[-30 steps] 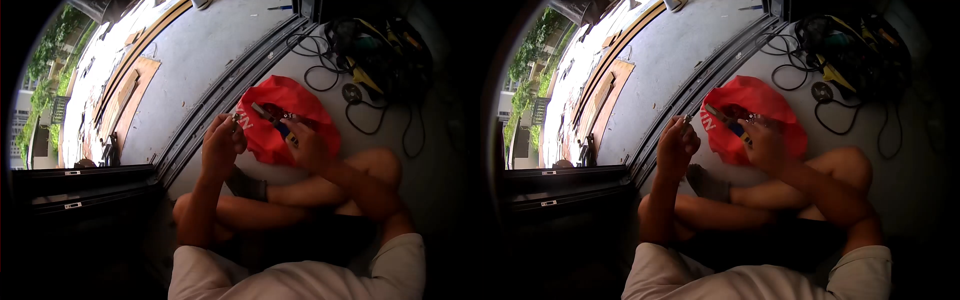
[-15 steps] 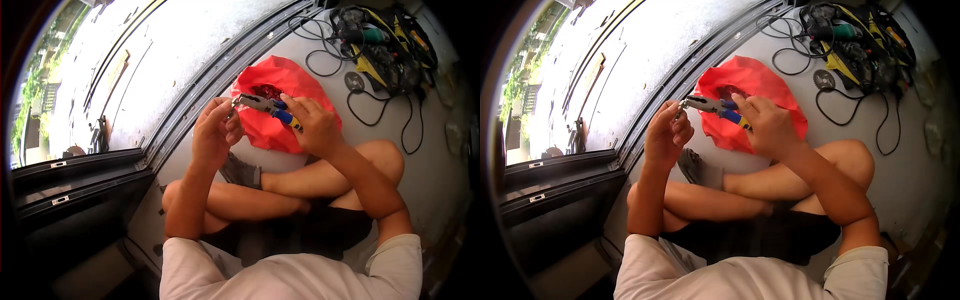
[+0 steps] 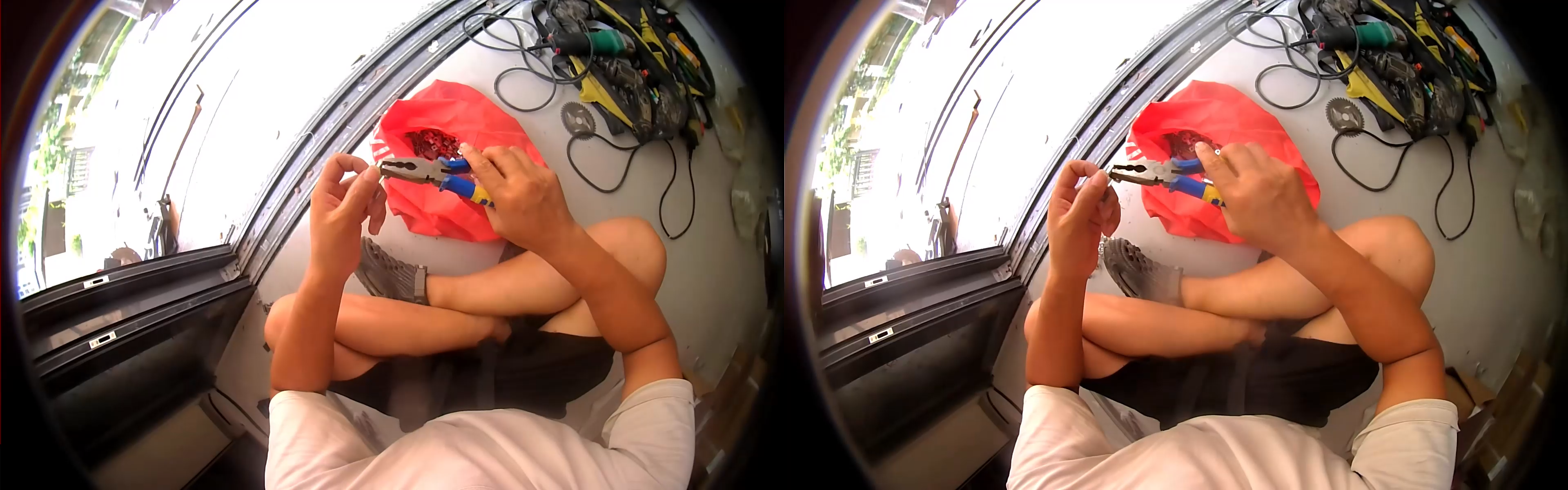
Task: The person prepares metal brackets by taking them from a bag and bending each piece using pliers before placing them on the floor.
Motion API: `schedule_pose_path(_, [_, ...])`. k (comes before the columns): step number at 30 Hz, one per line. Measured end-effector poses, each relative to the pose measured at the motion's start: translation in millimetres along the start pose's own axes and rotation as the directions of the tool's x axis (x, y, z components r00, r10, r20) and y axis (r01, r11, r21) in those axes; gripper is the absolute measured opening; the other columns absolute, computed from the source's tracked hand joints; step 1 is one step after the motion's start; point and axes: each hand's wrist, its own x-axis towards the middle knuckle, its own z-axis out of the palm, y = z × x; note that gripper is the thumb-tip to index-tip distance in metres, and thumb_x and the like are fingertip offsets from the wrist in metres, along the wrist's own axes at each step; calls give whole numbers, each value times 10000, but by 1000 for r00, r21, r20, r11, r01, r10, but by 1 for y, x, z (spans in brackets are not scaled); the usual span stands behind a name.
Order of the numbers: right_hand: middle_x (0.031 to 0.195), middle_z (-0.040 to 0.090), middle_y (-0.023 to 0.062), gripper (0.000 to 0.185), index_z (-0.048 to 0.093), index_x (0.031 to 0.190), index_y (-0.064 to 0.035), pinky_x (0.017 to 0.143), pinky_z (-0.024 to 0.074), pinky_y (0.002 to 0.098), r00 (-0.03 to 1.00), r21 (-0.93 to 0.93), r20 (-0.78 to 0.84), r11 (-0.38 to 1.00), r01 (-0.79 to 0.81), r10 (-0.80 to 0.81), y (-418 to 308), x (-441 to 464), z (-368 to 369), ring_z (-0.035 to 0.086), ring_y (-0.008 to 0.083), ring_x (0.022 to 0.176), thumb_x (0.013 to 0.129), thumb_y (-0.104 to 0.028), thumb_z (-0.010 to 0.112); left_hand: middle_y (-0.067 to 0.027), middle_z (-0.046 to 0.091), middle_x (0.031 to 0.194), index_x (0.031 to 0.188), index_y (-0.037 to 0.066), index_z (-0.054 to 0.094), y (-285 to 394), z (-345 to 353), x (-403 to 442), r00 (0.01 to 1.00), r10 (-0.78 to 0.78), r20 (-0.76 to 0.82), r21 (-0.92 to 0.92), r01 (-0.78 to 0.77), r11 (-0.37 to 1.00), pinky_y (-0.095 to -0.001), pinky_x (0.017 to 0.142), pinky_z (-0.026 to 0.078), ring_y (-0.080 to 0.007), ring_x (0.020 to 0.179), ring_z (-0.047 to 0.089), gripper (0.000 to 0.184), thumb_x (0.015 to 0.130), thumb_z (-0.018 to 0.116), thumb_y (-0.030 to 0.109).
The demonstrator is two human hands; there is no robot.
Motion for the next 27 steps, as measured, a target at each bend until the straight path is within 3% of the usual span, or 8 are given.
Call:
schedule_pose_path(4, [1025,610,128,501,631,1313,16,842,452,487,999,-4,-41,999,36,-36,3,-3,7,621,318,932,833,-125,636,-28,528,623,985,61,491,-1,-7,2,1000,26,18,71,-27,997,-263,436,340,-101,483,459,121,1035,597,91])
schedule_pose_path(8, [1023,607,175,423,604,1200,6,892,468,514,998,178,43,982,-61,54,-2,-5,4,612,362,988,819,-164,672,-47,578,675,917,37,510,12,-5,0,999,-19,33,172,13,985,-252,467,354,-90,510,486,239,1028,679,164])
schedule_pose_path(12, [1004,595,187,396,573,1190,4,865,512,520,998,237,-23,970,-44,50,-2,-13,20,621,392,958,838,-152,667,-50,587,667,929,34,509,7,-4,1,1000,10,26,163,-14,987,-248,458,340,-85,504,481,226,1030,667,161])
schedule_pose_path(13, [1005,595,196,383,564,1191,4,831,528,518,997,250,18,965,-78,76,-4,-15,20,628,402,928,853,-150,657,-71,577,664,902,44,520,6,-1,0,1000,-1,-20,180,4,984,-267,462,348,-113,504,485,156,998,638,80])
schedule_pose_path(16, [1040,598,210,491,534,1246,-19,803,559,503,982,248,126,955,-166,138,-8,-18,25,656,418,920,857,-244,734,-50,545,613,927,66,484,-2,11,-4,992,55,-110,129,-40,991,-262,442,331,-102,466,452,167,1022,618,100])
schedule_pose_path(19, [1046,606,213,472,542,1254,-48,790,563,515,975,267,170,945,-186,144,-11,-19,27,662,423,925,866,-244,729,-31,522,575,935,79,478,-2,19,-7,984,65,-168,167,-37,985,-256,417,307,-91,442,436,180,1037,614,136])
schedule_pose_path(21, [1026,617,228,362,519,1192,-8,721,557,524,984,249,117,955,-162,137,-16,-17,25,669,427,876,930,-227,638,-25,517,566,942,80,482,-6,19,-6,978,88,-190,193,-51,980,-256,408,299,-86,436,432,180,1039,616,150])
schedule_pose_path(27, [1041,616,238,401,504,1226,-14,723,558,541,978,302,138,934,-191,155,-17,-15,22,665,450,880,942,-259,645,-24,535,577,937,75,506,0,25,-7,964,61,-258,168,-18,986,-255,399,301,-78,434,437,174,1018,649,132])
